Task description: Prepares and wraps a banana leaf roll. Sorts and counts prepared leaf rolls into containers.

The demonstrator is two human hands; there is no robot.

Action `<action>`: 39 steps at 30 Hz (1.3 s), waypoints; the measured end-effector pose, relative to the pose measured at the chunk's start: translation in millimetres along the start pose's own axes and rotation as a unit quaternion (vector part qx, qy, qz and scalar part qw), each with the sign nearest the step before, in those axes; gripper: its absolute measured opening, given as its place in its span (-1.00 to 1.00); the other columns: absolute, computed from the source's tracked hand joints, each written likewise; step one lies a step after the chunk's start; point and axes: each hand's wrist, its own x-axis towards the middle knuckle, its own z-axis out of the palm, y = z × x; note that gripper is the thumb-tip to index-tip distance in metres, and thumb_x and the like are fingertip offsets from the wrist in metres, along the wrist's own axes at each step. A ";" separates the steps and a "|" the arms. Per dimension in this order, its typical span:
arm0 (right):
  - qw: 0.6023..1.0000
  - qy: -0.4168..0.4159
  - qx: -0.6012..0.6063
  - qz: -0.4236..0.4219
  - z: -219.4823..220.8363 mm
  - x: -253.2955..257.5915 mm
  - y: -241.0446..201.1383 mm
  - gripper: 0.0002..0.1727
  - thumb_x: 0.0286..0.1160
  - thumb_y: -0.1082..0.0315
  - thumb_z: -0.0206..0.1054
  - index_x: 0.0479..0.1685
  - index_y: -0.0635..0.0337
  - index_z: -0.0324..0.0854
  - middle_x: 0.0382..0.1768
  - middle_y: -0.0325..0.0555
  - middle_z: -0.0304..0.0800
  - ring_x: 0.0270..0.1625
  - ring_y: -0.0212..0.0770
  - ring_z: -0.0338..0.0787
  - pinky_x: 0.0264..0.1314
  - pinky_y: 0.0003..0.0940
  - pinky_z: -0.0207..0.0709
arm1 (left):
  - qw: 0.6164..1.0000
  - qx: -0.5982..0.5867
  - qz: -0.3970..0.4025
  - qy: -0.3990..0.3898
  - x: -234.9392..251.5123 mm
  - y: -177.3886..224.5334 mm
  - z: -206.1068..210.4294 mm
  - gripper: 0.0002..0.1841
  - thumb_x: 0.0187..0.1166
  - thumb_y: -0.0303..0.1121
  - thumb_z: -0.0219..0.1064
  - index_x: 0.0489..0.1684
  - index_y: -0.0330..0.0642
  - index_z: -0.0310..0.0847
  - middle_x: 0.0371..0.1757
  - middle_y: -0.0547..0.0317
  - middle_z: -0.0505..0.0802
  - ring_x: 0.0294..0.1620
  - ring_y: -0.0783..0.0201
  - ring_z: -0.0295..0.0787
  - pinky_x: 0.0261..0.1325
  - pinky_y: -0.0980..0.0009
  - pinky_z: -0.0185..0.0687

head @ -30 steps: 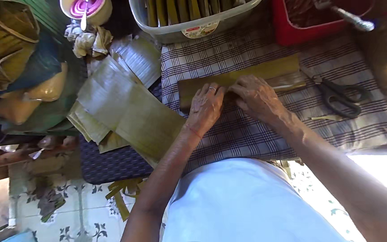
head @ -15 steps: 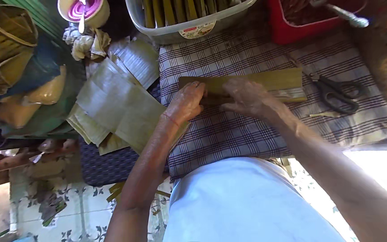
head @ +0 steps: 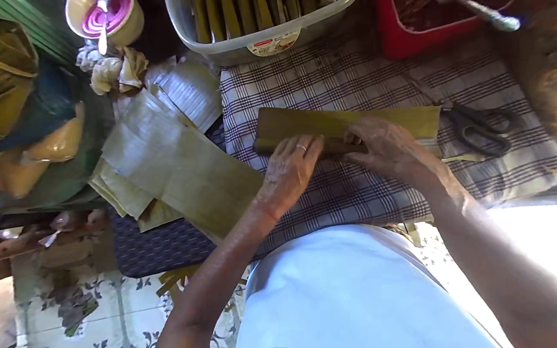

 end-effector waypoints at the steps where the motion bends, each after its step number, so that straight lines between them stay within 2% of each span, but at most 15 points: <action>1: 1.000 0.008 0.001 -0.006 1.4 -0.8 0.7 -0.64 0.32 0.32 0.63 0.03 0.31 0.73 -0.03 0.20 0.77 0.11 0.24 0.78 0.10 0.19 0.64 | 1.000 0.002 0.017 0.019 -5.5 2.9 8.2 -0.60 0.58 -0.50 0.31 0.40 -0.21 0.69 0.37 -0.13 0.79 0.43 -0.08 0.72 0.54 0.03 0.52; 3: 1.000 0.018 -0.007 -0.009 3.9 -3.8 -0.3 -0.63 0.34 0.29 0.61 0.04 0.29 0.72 0.00 0.20 0.75 0.14 0.26 0.76 0.10 0.19 0.63 | 0.999 0.005 0.031 0.019 -13.1 3.6 17.7 -0.56 0.64 -0.44 0.25 0.52 -0.15 0.62 0.51 -0.14 0.71 0.59 -0.08 0.58 0.71 0.01 0.30; 5: 0.999 0.034 -0.008 -0.012 4.8 -8.5 -0.9 -0.64 0.37 0.25 0.60 0.04 0.28 0.73 0.00 0.19 0.74 0.12 0.25 0.75 0.08 0.19 0.63 | 0.999 0.009 0.035 0.020 -15.1 1.8 20.8 -0.55 0.67 -0.40 0.25 0.54 -0.14 0.60 0.53 -0.14 0.69 0.62 -0.08 0.54 0.74 0.01 0.25; 9: 0.998 0.060 -0.007 0.005 5.2 -13.4 2.5 -0.62 0.37 0.25 0.61 0.06 0.28 0.74 0.04 0.23 0.74 0.14 0.29 0.75 0.09 0.25 0.61 | 0.998 0.018 0.041 0.041 -7.7 -1.3 19.8 -0.63 0.66 -0.50 0.22 0.40 -0.17 0.71 0.38 -0.06 0.80 0.47 -0.03 0.70 0.63 0.09 0.42; 11: 0.997 0.070 -0.013 0.005 8.1 -14.7 5.0 -0.64 0.33 0.25 0.63 0.00 0.28 0.75 -0.01 0.22 0.75 0.11 0.29 0.75 0.09 0.27 0.59 | 0.998 0.018 0.042 0.048 -3.9 -2.0 20.1 -0.63 0.63 -0.55 0.22 0.35 -0.20 0.73 0.33 -0.06 0.83 0.42 -0.03 0.74 0.59 0.11 0.48; 18: 0.998 0.013 -0.002 0.060 4.5 -8.1 2.7 -0.62 0.33 0.21 0.64 -0.06 0.31 0.73 -0.05 0.21 0.76 0.10 0.29 0.74 0.14 0.27 0.52 | 0.996 0.021 0.049 0.068 1.5 -4.3 21.5 -0.68 0.62 -0.56 0.24 0.25 -0.24 0.78 0.23 -0.06 0.88 0.32 -0.02 0.81 0.49 0.12 0.59; 21: 0.998 0.001 -0.012 0.060 0.9 -7.0 0.6 -0.61 0.32 0.21 0.65 -0.08 0.33 0.71 -0.07 0.23 0.76 0.10 0.29 0.75 0.11 0.26 0.53 | 0.996 0.005 0.060 0.062 5.4 -10.6 20.5 -0.72 0.60 -0.54 0.28 0.18 -0.24 0.79 0.15 -0.09 0.88 0.24 -0.06 0.83 0.36 0.13 0.68; 24: 0.997 -0.009 -0.034 0.073 0.0 -6.5 -3.5 -0.58 0.34 0.17 0.64 -0.05 0.32 0.70 -0.03 0.24 0.76 0.13 0.30 0.75 0.09 0.25 0.55 | 0.997 -0.060 0.039 -0.002 15.0 -20.6 8.7 -0.75 0.48 -0.54 0.40 0.08 -0.29 0.79 0.14 -0.19 0.83 0.23 -0.18 0.78 0.26 0.01 0.69; 27: 0.994 -0.022 -0.059 0.089 -1.6 -7.1 -7.7 -0.49 0.38 0.06 0.60 0.03 0.35 0.68 0.04 0.29 0.76 0.18 0.34 0.75 0.10 0.28 0.57 | 0.991 -0.094 -0.007 -0.100 26.8 -37.2 -7.3 -0.69 0.37 -0.47 0.53 0.07 -0.31 0.74 0.14 -0.24 0.79 0.24 -0.26 0.72 0.26 -0.13 0.63; 31: 0.983 -0.070 -0.110 0.133 -8.9 -0.1 -30.5 -0.36 0.44 -0.03 0.54 0.26 0.38 0.63 0.19 0.36 0.71 0.33 0.39 0.67 0.18 0.32 0.53 | 0.975 -0.135 -0.008 -0.174 37.4 -56.3 -15.3 -0.62 0.33 -0.43 0.59 0.09 -0.32 0.69 0.08 -0.23 0.78 0.21 -0.22 0.71 0.32 -0.10 0.58; 32: 0.983 -0.073 -0.110 0.124 -7.3 5.3 -37.8 -0.36 0.46 0.00 0.53 0.29 0.38 0.63 0.21 0.36 0.71 0.35 0.39 0.66 0.19 0.33 0.52 | 0.972 -0.147 -0.002 -0.185 39.3 -58.7 -16.2 -0.62 0.33 -0.44 0.59 0.10 -0.34 0.68 0.07 -0.24 0.77 0.20 -0.21 0.71 0.32 -0.09 0.57; 33: 0.989 -0.057 -0.101 0.094 -2.0 12.0 -43.0 -0.42 0.43 0.06 0.55 0.23 0.37 0.66 0.16 0.34 0.73 0.31 0.38 0.69 0.14 0.32 0.55 | 0.968 -0.155 0.000 -0.197 41.4 -59.7 -17.9 -0.60 0.33 -0.45 0.58 0.13 -0.37 0.66 0.08 -0.26 0.77 0.21 -0.22 0.70 0.34 -0.09 0.56; 36: 0.998 0.020 -0.028 -0.046 27.2 35.8 -55.5 -0.68 0.35 0.42 0.52 0.06 0.37 0.72 0.12 0.26 0.75 0.28 0.29 0.73 0.13 0.20 0.65 | 0.963 -0.150 -0.003 -0.222 44.9 -59.5 -22.0 -0.46 0.38 -0.39 0.58 0.31 -0.47 0.55 0.26 -0.37 0.71 0.39 -0.28 0.62 0.50 -0.11 0.46; 37: 0.996 0.044 -0.019 -0.077 36.6 40.5 -58.1 -0.76 0.38 0.48 0.48 0.00 0.38 0.72 0.10 0.25 0.76 0.27 0.27 0.74 0.16 0.15 0.65 | 0.964 -0.148 0.000 -0.219 44.4 -60.3 -21.8 -0.41 0.36 -0.38 0.59 0.36 -0.48 0.53 0.30 -0.39 0.69 0.43 -0.28 0.61 0.52 -0.11 0.44; 39: 0.992 0.083 -0.028 -0.093 44.6 39.7 -56.8 -0.83 0.42 0.56 0.39 -0.05 0.37 0.74 0.05 0.21 0.78 0.22 0.22 0.76 0.13 0.08 0.68 | 0.963 -0.148 -0.004 -0.224 44.6 -60.6 -23.0 -0.40 0.36 -0.41 0.58 0.39 -0.46 0.51 0.34 -0.38 0.68 0.46 -0.28 0.59 0.54 -0.10 0.43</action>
